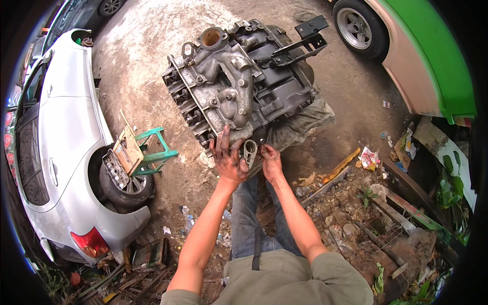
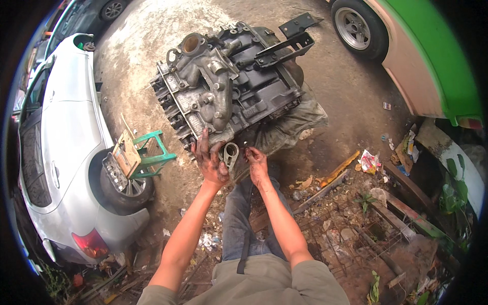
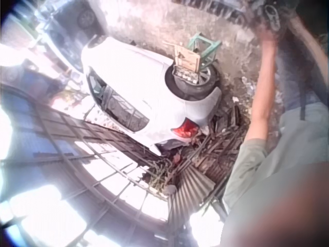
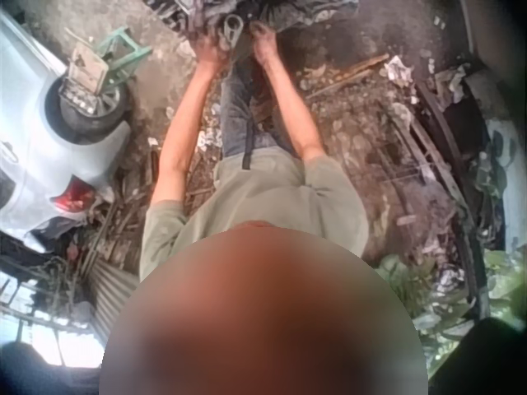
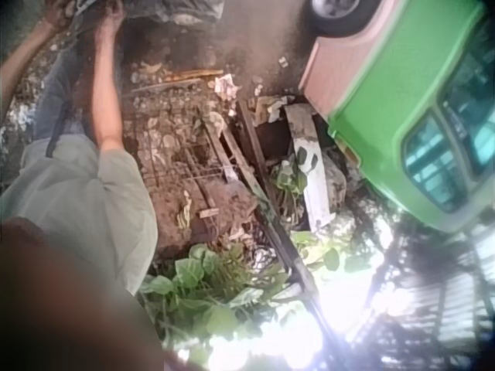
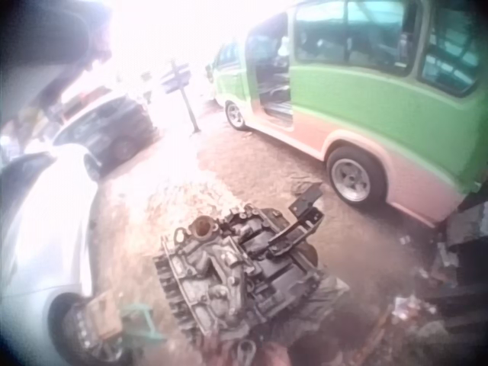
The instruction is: The person uses a wrench to tighten bolts on a car engine block resting on a cloth on the ground. They repeatedly reach for bolts, apply the wrench, and reposition their hands to work on different fasteners on the engine.
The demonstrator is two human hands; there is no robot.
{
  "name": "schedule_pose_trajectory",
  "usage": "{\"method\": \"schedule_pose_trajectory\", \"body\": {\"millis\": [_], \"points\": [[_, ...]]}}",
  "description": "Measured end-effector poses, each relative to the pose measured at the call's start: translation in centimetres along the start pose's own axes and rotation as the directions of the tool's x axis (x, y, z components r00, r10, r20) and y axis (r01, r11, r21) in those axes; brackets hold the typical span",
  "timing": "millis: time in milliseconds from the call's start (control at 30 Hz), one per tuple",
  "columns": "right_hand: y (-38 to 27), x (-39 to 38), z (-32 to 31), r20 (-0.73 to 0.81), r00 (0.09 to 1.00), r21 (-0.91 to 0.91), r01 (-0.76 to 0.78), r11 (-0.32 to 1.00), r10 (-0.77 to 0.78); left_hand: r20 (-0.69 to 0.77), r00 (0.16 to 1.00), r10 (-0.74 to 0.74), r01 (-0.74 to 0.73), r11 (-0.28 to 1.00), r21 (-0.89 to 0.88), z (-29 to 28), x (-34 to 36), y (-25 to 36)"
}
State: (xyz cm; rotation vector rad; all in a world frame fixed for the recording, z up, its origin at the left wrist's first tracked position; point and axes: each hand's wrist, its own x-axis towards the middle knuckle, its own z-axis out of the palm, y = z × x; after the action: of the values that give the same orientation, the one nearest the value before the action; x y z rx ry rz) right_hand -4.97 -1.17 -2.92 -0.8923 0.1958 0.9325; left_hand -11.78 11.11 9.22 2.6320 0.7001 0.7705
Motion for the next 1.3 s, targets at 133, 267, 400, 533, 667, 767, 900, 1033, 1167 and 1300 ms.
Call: {"method": "schedule_pose_trajectory", "body": {"millis": [133,267,400,533,667,767,900,1033,1167,1300], "points": [[-3.7,2.0,-0.2,0.046,0.975,-0.576,0.205,0.791,-0.219,-0.001,1.0,0.0,0.0,1.0,-0.001,-0.1,0.0,0.0],[-7.0,3.0,0.5,0.267,0.9,-0.811,0.403,0.424,-0.344,-0.01,1.0,-0.01,0.01,1.0,-0.003,0.0,0.1,0.2],[-8.9,3.6,1.0,0.474,0.793,-0.83,0.548,0.106,-0.383,-0.022,1.0,-0.008,0.009,1.0,0.007,-0.1,0.1,0.2],[-10.1,3.7,1.3,0.594,0.723,-0.791,0.606,-0.089,-0.353,-0.025,1.0,0.0,0.0,1.0,0.014,-0.2,0.1,0.2],[-10.7,3.6,1.8,0.618,0.72,-0.783,0.602,-0.159,-0.318,-0.024,1.0,0.0,0.0,1.0,0.017,-0.1,0.1,0.2],[-10.9,3.5,2.2,0.633,0.703,-0.772,0.604,-0.197,-0.325,-0.025,1.0,0.003,-0.002,1.0,0.02,-0.1,0.2,0.1],[-11.1,3.4,2.5,0.645,0.692,-0.763,0.602,-0.235,-0.325,-0.027,1.0,0.001,-0.001,1.0,0.021,-0.1,0.1,0.1],[-11.1,3.3,2.5,0.65,0.692,-0.76,0.593,-0.266,-0.315,-0.02,1.0,-0.001,0.002,1.0,0.018,-0.2,0.1,0.2],[-10.8,3.2,2.6,0.666,0.661,-0.746,0.585,-0.318,-0.345,-0.025,1.0,0.001,0.0,1.0,0.013,-0.1,0.2,0.2],[-10.6,3.2,2.8,0.683,0.623,-0.73,0.604,-0.321,-0.382,-0.005,1.0,0.001,-0.001,1.0,0.011,-0.1,0.1,0.1]]}}
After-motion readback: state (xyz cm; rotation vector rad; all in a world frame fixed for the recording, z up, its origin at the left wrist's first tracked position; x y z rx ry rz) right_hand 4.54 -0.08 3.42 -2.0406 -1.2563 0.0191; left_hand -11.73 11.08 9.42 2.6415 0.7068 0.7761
